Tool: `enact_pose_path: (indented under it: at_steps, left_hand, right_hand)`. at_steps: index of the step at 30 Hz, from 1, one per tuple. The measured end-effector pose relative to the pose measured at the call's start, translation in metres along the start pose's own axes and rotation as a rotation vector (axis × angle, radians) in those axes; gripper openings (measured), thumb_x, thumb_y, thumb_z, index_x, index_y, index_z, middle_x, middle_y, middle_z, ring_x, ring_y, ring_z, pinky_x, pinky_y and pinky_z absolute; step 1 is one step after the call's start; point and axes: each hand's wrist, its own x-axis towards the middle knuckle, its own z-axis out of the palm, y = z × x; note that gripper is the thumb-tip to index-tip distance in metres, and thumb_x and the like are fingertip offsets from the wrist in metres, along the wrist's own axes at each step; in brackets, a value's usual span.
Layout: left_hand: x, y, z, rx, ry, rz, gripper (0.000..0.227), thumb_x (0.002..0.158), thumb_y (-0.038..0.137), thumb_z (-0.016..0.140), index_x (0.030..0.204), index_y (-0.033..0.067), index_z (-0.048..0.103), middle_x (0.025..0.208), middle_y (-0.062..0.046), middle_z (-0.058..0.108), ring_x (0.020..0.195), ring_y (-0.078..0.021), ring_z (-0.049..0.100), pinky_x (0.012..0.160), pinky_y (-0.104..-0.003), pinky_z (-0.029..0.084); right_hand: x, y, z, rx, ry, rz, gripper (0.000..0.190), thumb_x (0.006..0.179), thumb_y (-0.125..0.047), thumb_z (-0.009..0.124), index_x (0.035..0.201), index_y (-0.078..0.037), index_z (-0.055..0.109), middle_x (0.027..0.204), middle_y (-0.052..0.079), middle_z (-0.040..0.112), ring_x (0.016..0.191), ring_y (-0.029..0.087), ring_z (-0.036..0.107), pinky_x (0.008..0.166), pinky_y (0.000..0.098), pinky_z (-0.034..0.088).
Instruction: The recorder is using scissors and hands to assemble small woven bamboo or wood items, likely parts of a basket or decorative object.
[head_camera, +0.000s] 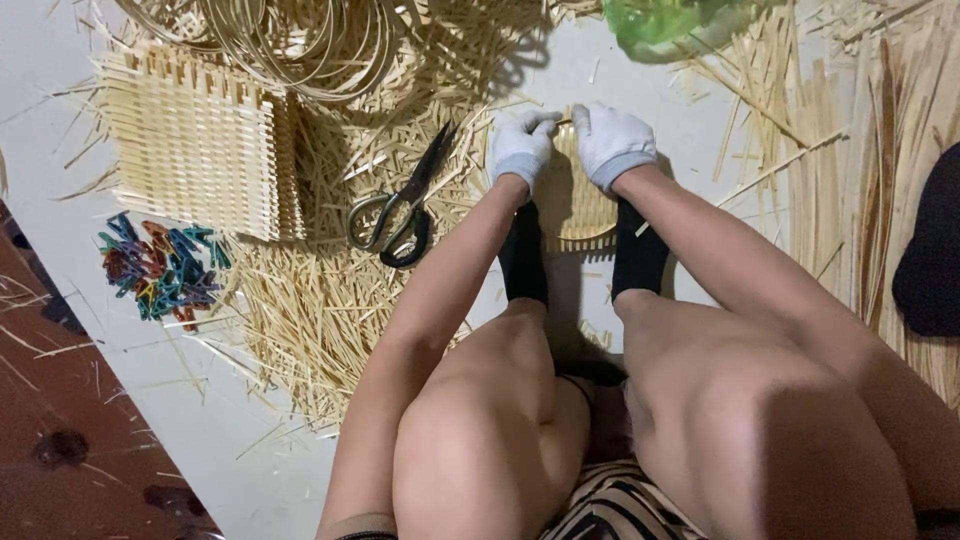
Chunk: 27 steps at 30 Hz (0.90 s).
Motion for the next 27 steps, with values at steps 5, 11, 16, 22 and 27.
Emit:
enact_pose_path:
  at_steps: [5, 11, 16, 22, 27]
  left_hand:
    - [0.018, -0.01, -0.005, 0.086, -0.015, 0.166, 0.015, 0.091, 0.009, 0.071, 0.1, 0.0065, 0.083, 0.09, -0.007, 0.08, 0.082, -0.0117, 0.071, 0.076, -0.026, 0.056]
    - [0.033, -0.023, -0.012, -0.118, -0.159, -0.039, 0.017, 0.092, 0.013, 0.072, 0.103, 0.0047, 0.082, 0.09, -0.007, 0.077, 0.079, -0.0128, 0.066, 0.071, -0.029, 0.054]
    - [-0.045, 0.045, -0.041, 0.2, -0.077, 0.44, 0.028, 0.093, 0.019, 0.07, 0.114, 0.0019, 0.077, 0.104, -0.013, 0.076, 0.094, -0.0223, 0.068, 0.084, -0.035, 0.053]
    - [-0.134, 0.013, -0.008, 0.32, -0.275, 0.237, 0.04, 0.098, 0.031, 0.065, 0.124, -0.0007, 0.068, 0.113, -0.024, 0.07, 0.106, -0.0381, 0.068, 0.092, -0.045, 0.054]
    - [-0.146, -0.058, 0.013, -0.347, -0.656, -0.745, 0.042, 0.094, 0.037, 0.071, 0.111, -0.0018, 0.067, 0.096, -0.021, 0.071, 0.09, -0.0381, 0.069, 0.074, -0.052, 0.061]
  right_hand:
    - [0.001, -0.002, -0.004, -0.032, -0.018, -0.025, 0.05, 0.11, -0.038, 0.029, 0.112, -0.008, 0.069, 0.1, 0.024, 0.071, 0.091, 0.044, 0.069, 0.08, 0.0555, 0.054]
    - [0.008, 0.003, 0.003, -0.071, 0.026, -0.145, 0.047, 0.108, -0.032, 0.028, 0.113, -0.005, 0.066, 0.1, 0.024, 0.072, 0.09, 0.043, 0.07, 0.076, 0.0557, 0.054]
    - [-0.002, -0.004, -0.004, -0.018, -0.062, 0.029, 0.051, 0.112, -0.04, 0.027, 0.118, -0.006, 0.065, 0.102, 0.025, 0.071, 0.094, 0.043, 0.07, 0.085, 0.0548, 0.054]
    - [-0.007, -0.041, -0.037, -0.105, 0.203, -0.151, 0.043, 0.099, -0.037, 0.043, 0.125, -0.009, 0.063, 0.112, 0.025, 0.066, 0.097, 0.042, 0.066, 0.082, 0.0574, 0.049]
    - [0.011, -0.07, -0.022, -0.467, -0.351, -0.527, 0.036, 0.107, -0.041, 0.046, 0.123, -0.023, 0.072, 0.128, 0.012, 0.071, 0.124, 0.03, 0.065, 0.11, 0.0481, 0.049]
